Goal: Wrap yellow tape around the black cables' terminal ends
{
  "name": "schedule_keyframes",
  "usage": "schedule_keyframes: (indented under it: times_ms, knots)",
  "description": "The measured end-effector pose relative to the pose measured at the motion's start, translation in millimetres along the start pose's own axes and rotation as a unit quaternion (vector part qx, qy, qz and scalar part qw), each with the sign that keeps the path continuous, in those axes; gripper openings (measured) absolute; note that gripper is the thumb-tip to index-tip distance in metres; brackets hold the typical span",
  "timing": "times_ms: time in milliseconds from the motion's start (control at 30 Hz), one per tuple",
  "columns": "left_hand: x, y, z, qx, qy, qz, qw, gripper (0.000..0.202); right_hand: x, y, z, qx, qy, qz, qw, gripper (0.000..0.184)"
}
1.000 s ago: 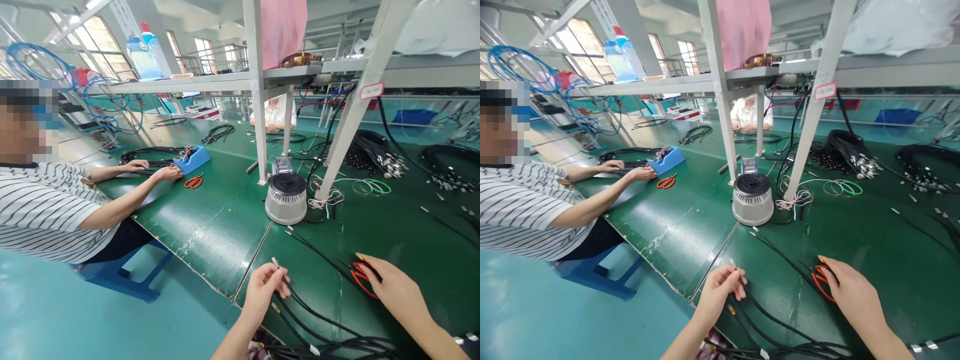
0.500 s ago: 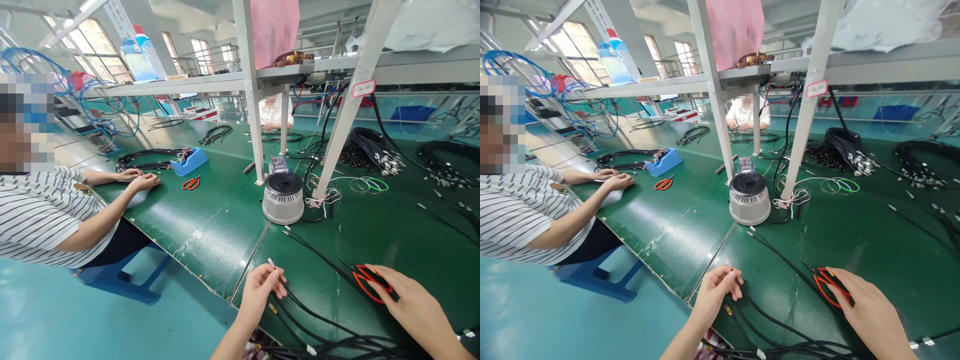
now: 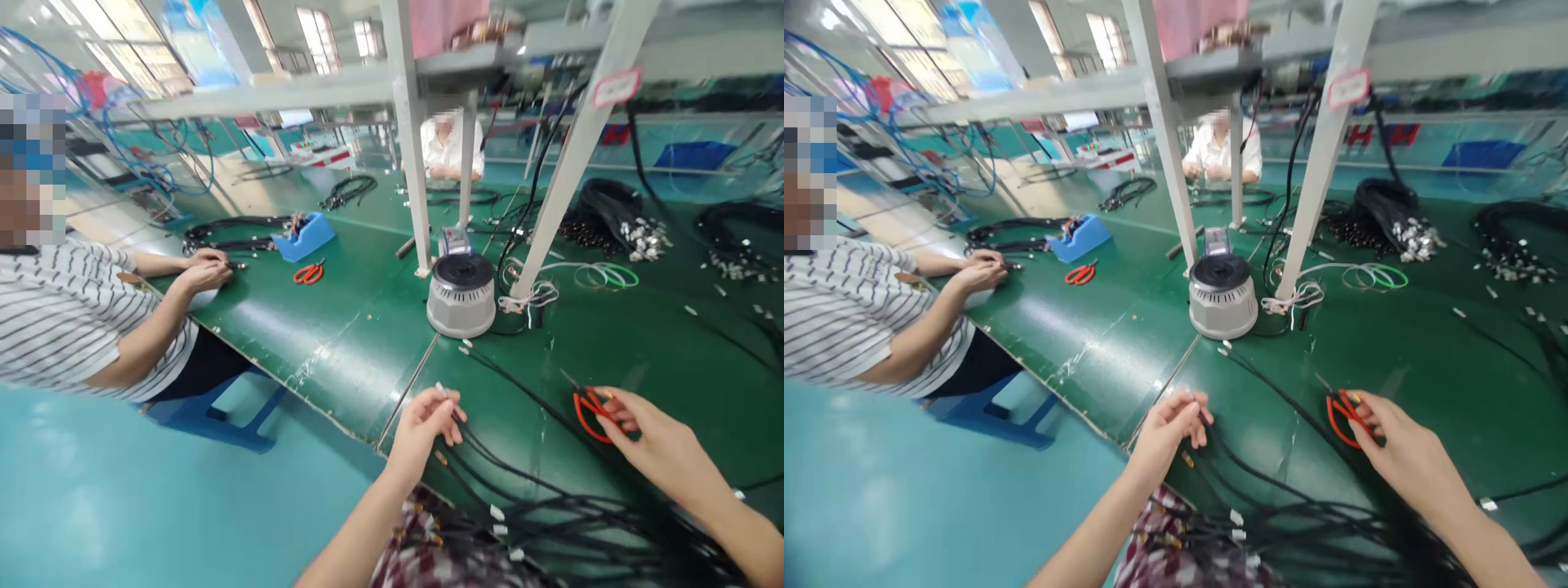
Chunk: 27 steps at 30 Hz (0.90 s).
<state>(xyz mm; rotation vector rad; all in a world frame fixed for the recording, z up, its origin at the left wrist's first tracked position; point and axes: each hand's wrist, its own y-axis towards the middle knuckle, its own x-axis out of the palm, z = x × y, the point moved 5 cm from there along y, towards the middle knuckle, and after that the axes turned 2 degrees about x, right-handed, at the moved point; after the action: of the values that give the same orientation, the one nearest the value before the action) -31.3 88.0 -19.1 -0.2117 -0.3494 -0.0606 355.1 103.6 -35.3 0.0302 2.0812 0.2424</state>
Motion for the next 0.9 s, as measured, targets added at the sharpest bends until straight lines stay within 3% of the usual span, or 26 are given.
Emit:
schedule_keyframes:
  times_ms: [133, 233, 367, 500, 600, 700, 800, 900]
  knots:
    - [14.9, -4.1, 16.1, 0.029, -0.003, -0.023, 0.999, 0.032, 1.0, 8.7, -17.5, 0.061, 0.173, -0.007, 0.983, 0.057]
    - [24.8, -6.9, 25.6, 0.036, 0.001, -0.021, 0.999, 0.026, 4.9, 6.0, -51.5, 0.106, 0.300, -0.078, 0.945, 0.056]
    - [37.3, -9.8, 33.9, 0.038, -0.008, -0.029, 0.999, 0.025, 3.0, -4.2, -103.1, 0.126, 0.360, -0.186, 0.905, 0.054]
    - [57.1, -15.2, 33.8, 0.006, -0.004, -0.107, 0.994, 0.027, -7.4, -9.6, -126.2, 0.120, 0.389, -0.221, 0.886, 0.053]
    - [71.5, -22.5, 35.1, 0.048, 0.093, -0.150, 0.983, 0.019, -25.3, -12.3, -125.9, 0.109, 0.324, -0.226, 0.912, 0.055]
    - [84.9, -30.7, 37.7, 0.167, 0.218, -0.185, 0.943, 0.009, -50.7, -15.2, -126.1, 0.089, 0.216, -0.260, 0.937, 0.058]
    - [95.1, -36.7, 32.5, 0.247, 0.270, -0.221, 0.904, 0.007, -76.3, -16.1, -129.3, 0.053, 0.080, -0.282, 0.955, 0.064]
    - [101.5, -38.6, 24.1, 0.279, 0.302, -0.236, 0.881, 0.013, -92.4, -17.4, -133.8, 0.003, -0.028, -0.276, 0.961, 0.066]
